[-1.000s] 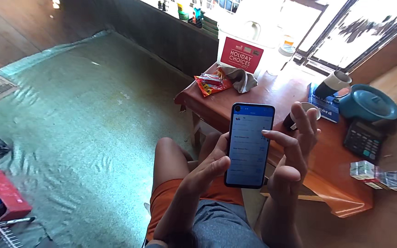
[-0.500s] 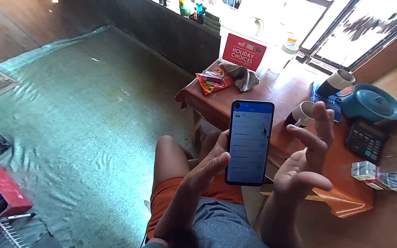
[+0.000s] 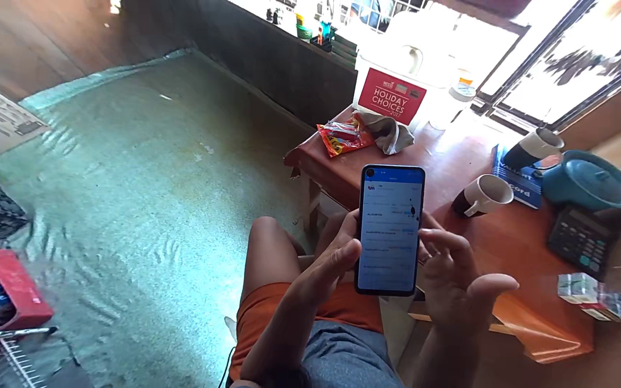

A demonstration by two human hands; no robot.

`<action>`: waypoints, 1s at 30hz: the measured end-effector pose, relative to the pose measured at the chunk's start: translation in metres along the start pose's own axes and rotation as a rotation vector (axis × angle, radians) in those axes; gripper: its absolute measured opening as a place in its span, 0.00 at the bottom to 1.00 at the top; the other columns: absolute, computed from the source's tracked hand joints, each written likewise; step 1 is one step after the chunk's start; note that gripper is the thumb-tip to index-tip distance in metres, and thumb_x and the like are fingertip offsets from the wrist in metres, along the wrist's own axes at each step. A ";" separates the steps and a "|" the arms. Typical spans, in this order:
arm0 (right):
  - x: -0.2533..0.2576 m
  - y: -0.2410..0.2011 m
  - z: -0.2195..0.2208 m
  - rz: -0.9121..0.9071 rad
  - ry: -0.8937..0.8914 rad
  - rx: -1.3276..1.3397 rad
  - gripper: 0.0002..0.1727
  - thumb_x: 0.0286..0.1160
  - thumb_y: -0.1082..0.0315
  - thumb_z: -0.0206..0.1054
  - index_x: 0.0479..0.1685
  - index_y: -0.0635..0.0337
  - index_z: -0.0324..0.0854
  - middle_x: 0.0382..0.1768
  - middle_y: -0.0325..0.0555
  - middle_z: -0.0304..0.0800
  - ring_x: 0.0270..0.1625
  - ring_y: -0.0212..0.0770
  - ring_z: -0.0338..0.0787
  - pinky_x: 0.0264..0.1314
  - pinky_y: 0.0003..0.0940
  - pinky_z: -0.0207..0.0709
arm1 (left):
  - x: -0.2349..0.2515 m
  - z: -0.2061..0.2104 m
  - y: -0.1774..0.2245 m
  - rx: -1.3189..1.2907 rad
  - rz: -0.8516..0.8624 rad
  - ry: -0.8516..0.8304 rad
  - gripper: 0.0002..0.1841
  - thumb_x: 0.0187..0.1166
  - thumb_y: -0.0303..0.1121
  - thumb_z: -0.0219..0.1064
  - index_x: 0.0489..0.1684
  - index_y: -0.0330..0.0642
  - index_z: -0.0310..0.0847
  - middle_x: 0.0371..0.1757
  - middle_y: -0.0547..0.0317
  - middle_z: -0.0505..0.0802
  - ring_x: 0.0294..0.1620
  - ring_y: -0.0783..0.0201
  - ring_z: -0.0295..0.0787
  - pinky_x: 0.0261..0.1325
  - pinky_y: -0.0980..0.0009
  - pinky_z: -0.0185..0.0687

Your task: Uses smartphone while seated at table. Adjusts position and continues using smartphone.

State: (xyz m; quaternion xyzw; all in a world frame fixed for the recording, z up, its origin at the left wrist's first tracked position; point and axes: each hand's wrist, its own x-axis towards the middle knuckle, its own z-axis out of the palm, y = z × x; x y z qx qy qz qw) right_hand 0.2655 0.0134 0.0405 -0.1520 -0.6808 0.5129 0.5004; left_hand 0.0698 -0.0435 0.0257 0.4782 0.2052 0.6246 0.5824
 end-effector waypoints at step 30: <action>-0.007 0.007 -0.004 -0.058 -0.099 -0.219 0.38 0.77 0.23 0.44 0.81 0.29 0.66 0.77 0.22 0.77 0.81 0.31 0.74 0.85 0.36 0.68 | 0.000 -0.010 0.000 -0.036 -0.008 0.047 0.49 0.71 0.72 0.63 0.85 0.47 0.55 0.67 0.63 0.88 0.66 0.69 0.86 0.72 0.65 0.81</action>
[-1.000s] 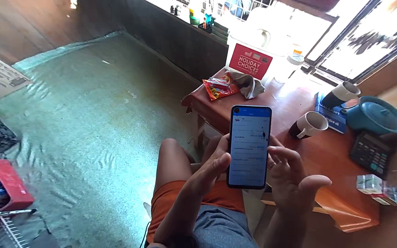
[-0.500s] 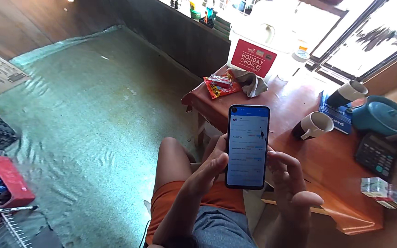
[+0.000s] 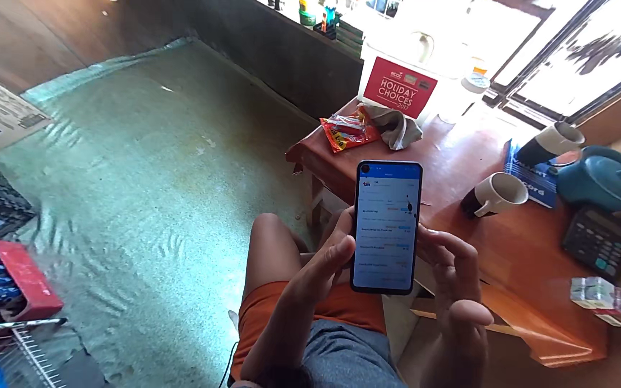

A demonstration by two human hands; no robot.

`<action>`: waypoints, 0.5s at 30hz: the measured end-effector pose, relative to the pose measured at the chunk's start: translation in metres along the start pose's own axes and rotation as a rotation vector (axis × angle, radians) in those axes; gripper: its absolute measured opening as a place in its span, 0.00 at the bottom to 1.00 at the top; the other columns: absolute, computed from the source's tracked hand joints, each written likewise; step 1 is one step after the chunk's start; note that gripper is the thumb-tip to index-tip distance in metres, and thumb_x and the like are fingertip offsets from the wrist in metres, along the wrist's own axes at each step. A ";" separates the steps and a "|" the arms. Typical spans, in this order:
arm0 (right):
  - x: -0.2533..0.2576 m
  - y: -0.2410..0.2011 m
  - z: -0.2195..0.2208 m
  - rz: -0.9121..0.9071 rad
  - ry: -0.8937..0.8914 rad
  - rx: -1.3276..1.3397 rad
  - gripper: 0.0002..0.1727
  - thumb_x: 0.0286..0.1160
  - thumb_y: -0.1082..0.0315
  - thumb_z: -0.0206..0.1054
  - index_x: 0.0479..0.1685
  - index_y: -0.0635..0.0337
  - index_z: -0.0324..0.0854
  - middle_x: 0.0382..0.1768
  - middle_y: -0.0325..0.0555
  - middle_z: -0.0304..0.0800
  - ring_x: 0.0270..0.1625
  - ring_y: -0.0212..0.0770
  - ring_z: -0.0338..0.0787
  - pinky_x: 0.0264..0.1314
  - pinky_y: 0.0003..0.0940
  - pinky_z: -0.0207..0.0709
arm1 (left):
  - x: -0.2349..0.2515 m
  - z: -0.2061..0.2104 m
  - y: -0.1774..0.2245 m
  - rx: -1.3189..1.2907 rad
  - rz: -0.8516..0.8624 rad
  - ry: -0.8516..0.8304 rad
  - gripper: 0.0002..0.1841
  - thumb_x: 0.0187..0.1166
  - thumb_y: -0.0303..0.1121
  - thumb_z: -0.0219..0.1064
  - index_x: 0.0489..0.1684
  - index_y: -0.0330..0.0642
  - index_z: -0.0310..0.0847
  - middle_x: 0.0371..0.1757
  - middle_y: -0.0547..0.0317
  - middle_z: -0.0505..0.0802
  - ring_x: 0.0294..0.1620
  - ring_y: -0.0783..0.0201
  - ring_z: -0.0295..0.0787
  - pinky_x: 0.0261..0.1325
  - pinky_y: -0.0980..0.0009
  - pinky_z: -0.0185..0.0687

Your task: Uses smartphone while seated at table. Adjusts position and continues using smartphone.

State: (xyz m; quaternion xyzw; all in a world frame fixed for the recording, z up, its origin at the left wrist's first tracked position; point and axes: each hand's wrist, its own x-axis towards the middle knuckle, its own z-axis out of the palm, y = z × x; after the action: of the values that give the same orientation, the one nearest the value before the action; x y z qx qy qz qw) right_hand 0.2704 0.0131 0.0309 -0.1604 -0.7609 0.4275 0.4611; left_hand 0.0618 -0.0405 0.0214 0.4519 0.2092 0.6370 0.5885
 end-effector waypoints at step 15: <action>-0.006 -0.017 0.003 -0.065 0.057 -0.037 0.36 0.77 0.23 0.44 0.79 0.29 0.67 0.75 0.20 0.79 0.79 0.29 0.76 0.83 0.33 0.71 | -0.004 0.019 0.006 -0.016 0.022 -0.008 0.47 0.71 0.72 0.63 0.83 0.48 0.58 0.65 0.64 0.89 0.65 0.69 0.87 0.71 0.66 0.82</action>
State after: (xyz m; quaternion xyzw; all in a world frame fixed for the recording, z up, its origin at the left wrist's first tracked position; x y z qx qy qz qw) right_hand 0.2737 -0.0020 0.0410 -0.1564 -0.7599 0.3936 0.4931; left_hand 0.0734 -0.0501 0.0344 0.4518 0.1968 0.6432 0.5860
